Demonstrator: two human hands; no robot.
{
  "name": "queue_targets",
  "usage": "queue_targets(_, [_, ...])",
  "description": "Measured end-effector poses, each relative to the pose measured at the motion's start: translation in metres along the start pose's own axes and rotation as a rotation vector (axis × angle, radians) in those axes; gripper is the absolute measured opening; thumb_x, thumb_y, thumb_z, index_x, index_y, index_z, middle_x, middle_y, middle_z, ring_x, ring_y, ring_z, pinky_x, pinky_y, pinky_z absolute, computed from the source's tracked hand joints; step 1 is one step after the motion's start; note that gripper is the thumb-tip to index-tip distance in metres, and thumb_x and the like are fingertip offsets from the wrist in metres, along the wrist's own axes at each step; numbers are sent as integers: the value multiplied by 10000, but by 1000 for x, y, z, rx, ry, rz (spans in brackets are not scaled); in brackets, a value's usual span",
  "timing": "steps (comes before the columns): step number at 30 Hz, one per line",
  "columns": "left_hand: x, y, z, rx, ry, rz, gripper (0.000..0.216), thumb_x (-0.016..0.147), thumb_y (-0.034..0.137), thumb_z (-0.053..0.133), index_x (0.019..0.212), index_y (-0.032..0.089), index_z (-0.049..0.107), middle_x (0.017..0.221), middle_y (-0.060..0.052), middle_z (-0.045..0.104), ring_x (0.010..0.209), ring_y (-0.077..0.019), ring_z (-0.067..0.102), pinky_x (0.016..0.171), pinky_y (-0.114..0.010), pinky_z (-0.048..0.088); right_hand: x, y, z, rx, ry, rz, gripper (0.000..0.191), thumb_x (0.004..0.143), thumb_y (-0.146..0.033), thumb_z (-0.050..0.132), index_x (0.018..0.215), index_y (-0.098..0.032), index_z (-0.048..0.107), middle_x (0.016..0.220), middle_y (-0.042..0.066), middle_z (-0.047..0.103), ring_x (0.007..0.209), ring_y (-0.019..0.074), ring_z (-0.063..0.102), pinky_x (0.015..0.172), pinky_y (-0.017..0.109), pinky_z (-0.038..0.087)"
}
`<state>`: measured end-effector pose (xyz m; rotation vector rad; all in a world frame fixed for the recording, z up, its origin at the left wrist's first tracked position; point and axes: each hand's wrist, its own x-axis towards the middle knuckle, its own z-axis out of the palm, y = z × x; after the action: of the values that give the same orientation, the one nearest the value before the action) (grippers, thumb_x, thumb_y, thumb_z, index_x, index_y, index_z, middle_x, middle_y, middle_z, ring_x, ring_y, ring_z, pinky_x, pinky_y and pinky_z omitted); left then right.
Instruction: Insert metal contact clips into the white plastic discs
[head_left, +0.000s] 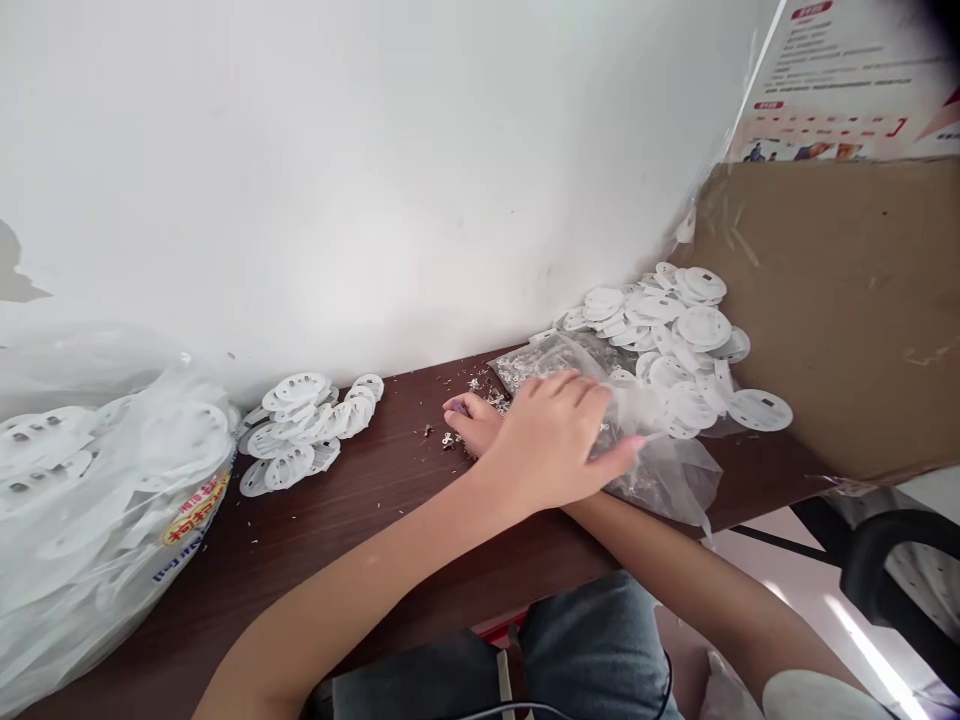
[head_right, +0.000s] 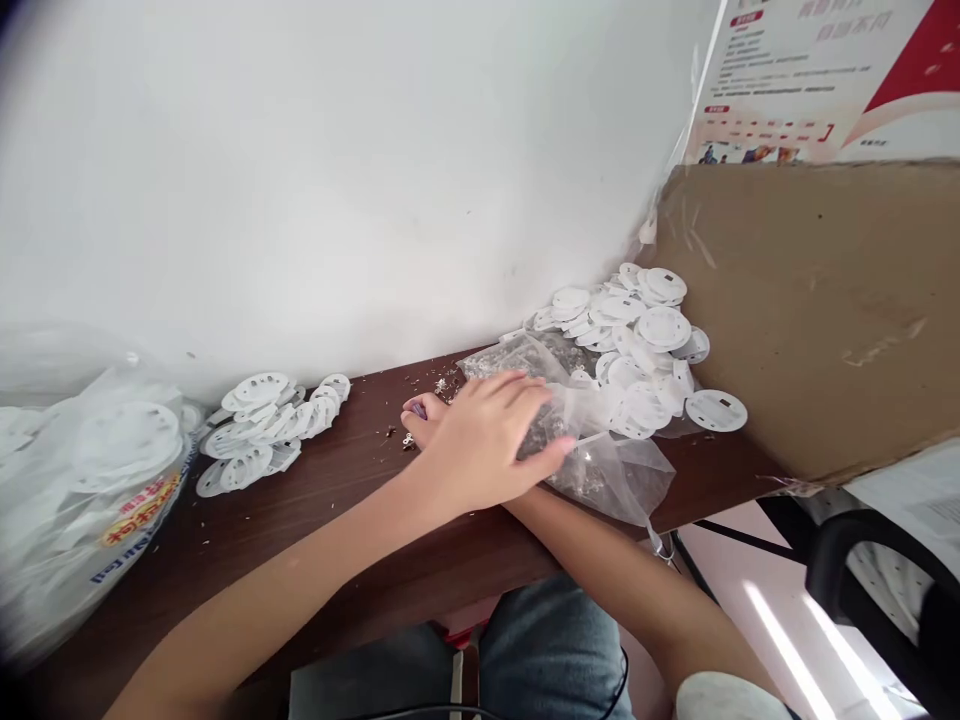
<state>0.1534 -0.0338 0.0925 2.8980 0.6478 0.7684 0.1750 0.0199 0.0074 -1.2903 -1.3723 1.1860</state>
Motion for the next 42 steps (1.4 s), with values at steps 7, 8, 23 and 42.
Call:
queue_targets(7, [92, 10, 44, -26, -361, -50, 420, 997, 481, 594, 1241, 140, 629, 1193, -181, 742, 1300, -395, 603, 1020, -522, 512, 5, 1, 0, 30, 70, 77, 158, 889, -272, 691, 1040, -287, 650, 1115, 12, 725, 1023, 224, 690, 885, 346, 512])
queue_targets(8, [103, 11, 48, -14, -433, -53, 424, 964, 453, 643, 1258, 147, 623, 1178, -177, 746, 1277, -392, 617, 1023, -519, 507, 6, 0, 0, 38, 73, 73, 150, 883, -279, 696, 1027, -286, 651, 1091, 7, 726, 1004, 219, 692, 865, 338, 511])
queue_targets(23, [123, 10, 59, -179, -441, -110, 678, 873, 445, 749, 1440, 140, 538, 1342, -175, 720, 1206, -337, 686, 942, -404, 529, 6, -9, -11, 71, 29, 68, 121, 861, -265, 703, 958, -278, 633, 1032, 7, 720, 990, 258, 665, 834, 357, 478])
queue_targets(42, [80, -18, 12, -862, 190, -306, 566, 1112, 580, 263, 1518, 263, 499, 1305, -121, 698, 1016, -248, 744, 771, -360, 595, 21, -8, -32, 152, 56, -59, 53, 925, -205, 557, 932, -256, 574, 825, -32, 563, 720, 148, 492, 619, 255, 402])
